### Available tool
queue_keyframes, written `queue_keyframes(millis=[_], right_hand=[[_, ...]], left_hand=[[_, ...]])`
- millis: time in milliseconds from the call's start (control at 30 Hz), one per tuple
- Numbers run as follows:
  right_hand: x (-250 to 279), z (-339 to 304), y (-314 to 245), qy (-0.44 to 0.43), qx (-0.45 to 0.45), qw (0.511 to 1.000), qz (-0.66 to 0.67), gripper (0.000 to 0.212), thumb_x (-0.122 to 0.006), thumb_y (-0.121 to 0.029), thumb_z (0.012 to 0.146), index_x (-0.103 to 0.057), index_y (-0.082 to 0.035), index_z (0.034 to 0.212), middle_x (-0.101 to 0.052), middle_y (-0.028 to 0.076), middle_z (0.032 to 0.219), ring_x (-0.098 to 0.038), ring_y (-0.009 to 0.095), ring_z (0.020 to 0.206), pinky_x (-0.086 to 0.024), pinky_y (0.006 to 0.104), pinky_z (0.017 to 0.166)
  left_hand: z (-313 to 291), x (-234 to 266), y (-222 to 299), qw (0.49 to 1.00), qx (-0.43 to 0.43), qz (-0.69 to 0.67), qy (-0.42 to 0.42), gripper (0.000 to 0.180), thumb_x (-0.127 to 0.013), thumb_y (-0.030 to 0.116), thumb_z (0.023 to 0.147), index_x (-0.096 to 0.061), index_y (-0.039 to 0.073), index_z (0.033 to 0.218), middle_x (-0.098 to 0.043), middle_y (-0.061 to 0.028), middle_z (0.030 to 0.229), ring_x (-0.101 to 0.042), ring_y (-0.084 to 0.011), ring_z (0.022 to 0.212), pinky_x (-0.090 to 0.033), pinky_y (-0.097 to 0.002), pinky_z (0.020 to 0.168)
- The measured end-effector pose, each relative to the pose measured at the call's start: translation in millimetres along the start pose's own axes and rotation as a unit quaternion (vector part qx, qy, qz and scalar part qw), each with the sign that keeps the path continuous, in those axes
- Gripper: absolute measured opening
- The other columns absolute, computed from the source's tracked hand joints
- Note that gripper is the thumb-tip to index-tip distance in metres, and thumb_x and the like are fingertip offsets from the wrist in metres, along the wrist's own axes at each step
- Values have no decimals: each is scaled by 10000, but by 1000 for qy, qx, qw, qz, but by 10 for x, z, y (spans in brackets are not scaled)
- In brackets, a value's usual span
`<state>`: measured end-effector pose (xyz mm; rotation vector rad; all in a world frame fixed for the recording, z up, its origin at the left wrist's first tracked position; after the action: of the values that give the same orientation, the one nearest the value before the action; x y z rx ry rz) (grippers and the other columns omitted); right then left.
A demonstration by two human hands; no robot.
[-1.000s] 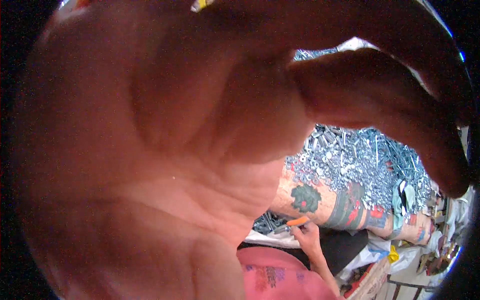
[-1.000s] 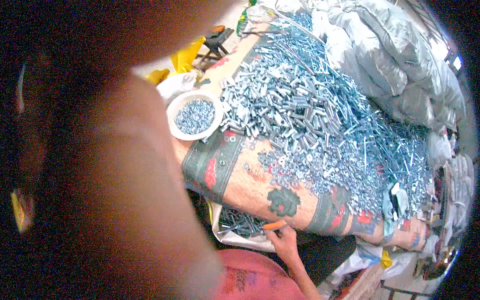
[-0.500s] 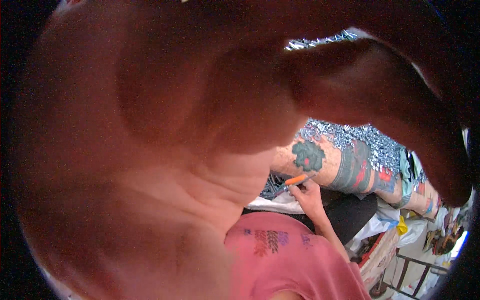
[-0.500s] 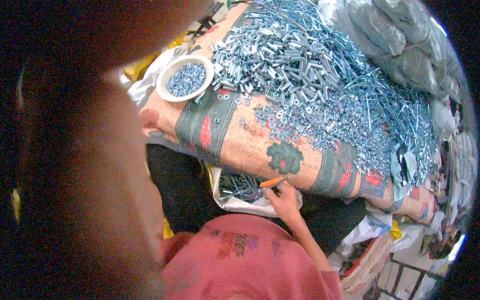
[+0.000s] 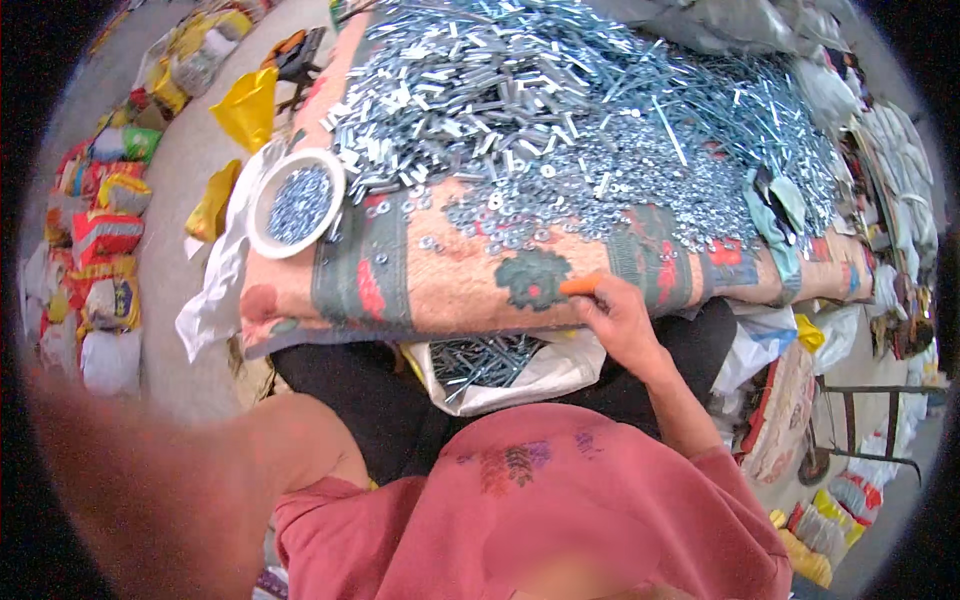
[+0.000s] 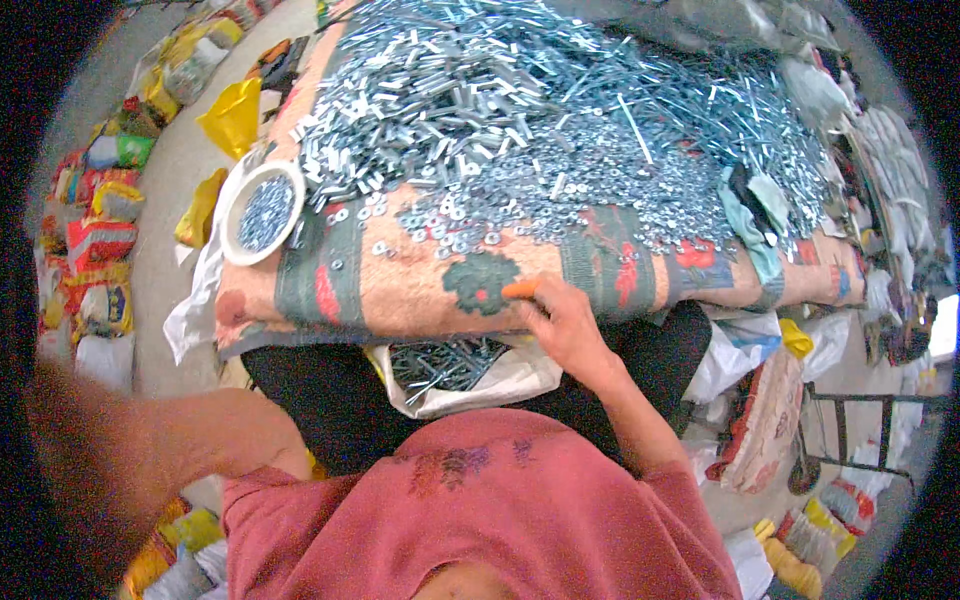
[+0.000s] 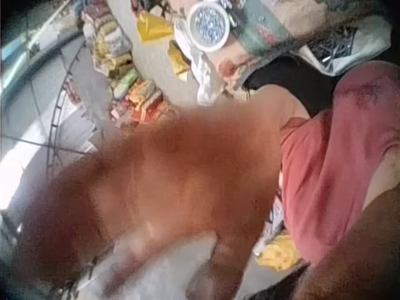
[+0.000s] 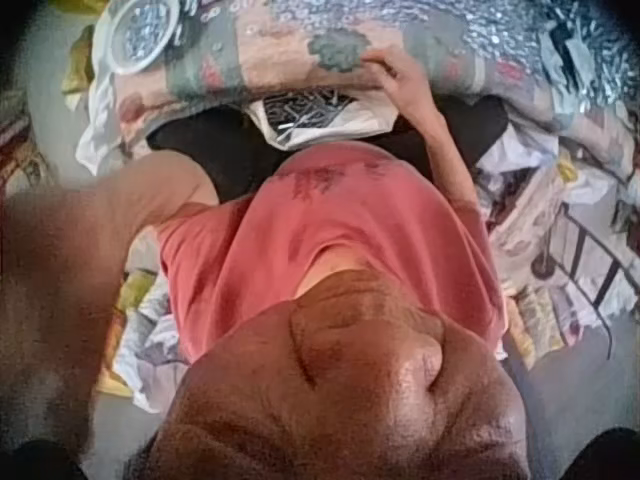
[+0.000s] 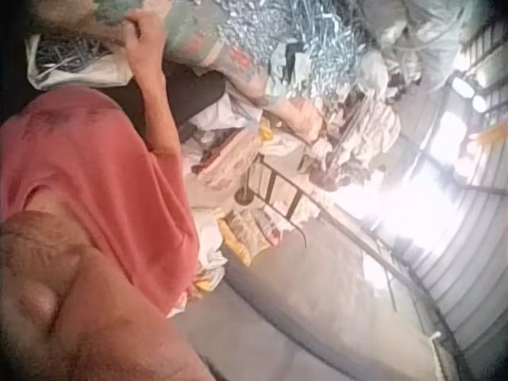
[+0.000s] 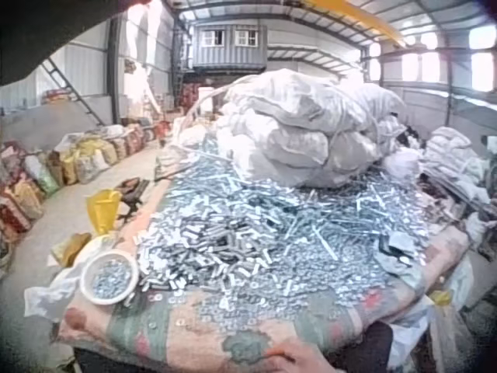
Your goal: The person assembles hardware fasteners by picking up metal rods, sliding washers onto them, and screwing nuts onto the ends by hand.
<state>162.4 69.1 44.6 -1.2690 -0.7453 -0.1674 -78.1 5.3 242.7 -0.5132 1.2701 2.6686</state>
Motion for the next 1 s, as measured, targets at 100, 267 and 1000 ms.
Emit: queue_keyframes(millis=[100, 267, 1000], right_hand=[[400, 220, 282, 132, 48, 987, -82, 183, -535, -44, 799, -608, -21, 965, -593, 64, 879, -554, 149, 784, -436, 258, 713], [1453, 745, 988, 320, -31, 921, -219, 181, -542, -121, 805, -602, -34, 951, -584, 143, 869, -565, 287, 835, -437, 358, 763], [2214, 2314, 2091, 82, -84, 896, -427, 845, -644, -534, 669, -386, 3, 1267, -485, 219, 1213, -477, 344, 1113, -382, 399, 929]], left_hand=[[-410, 268, 124, 1000, 10, 11, 8, 474, -527, 296, 801, -475, -68, 1100, -549, -225, 1066, -570, -266, 924, -456, -349, 826], [-1306, 1933, 812, 999, 24, 3, -25, 471, -517, 308, 812, -476, -68, 1093, -550, -227, 1062, -572, -264, 918, -451, -346, 834], [-373, 171, -953, 958, -67, 278, 10, 477, -472, 363, 860, -480, -70, 1061, -555, -236, 1044, -584, -255, 892, -430, -332, 866]])
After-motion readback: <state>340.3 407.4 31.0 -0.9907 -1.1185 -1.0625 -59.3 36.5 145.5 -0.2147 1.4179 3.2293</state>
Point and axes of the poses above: each hand's wrist, its own z-axis towards the middle knuckle, its own x-axis out of the back of the hand, y = z × x, the point moved 3 cm from there along z, towards the middle knuckle
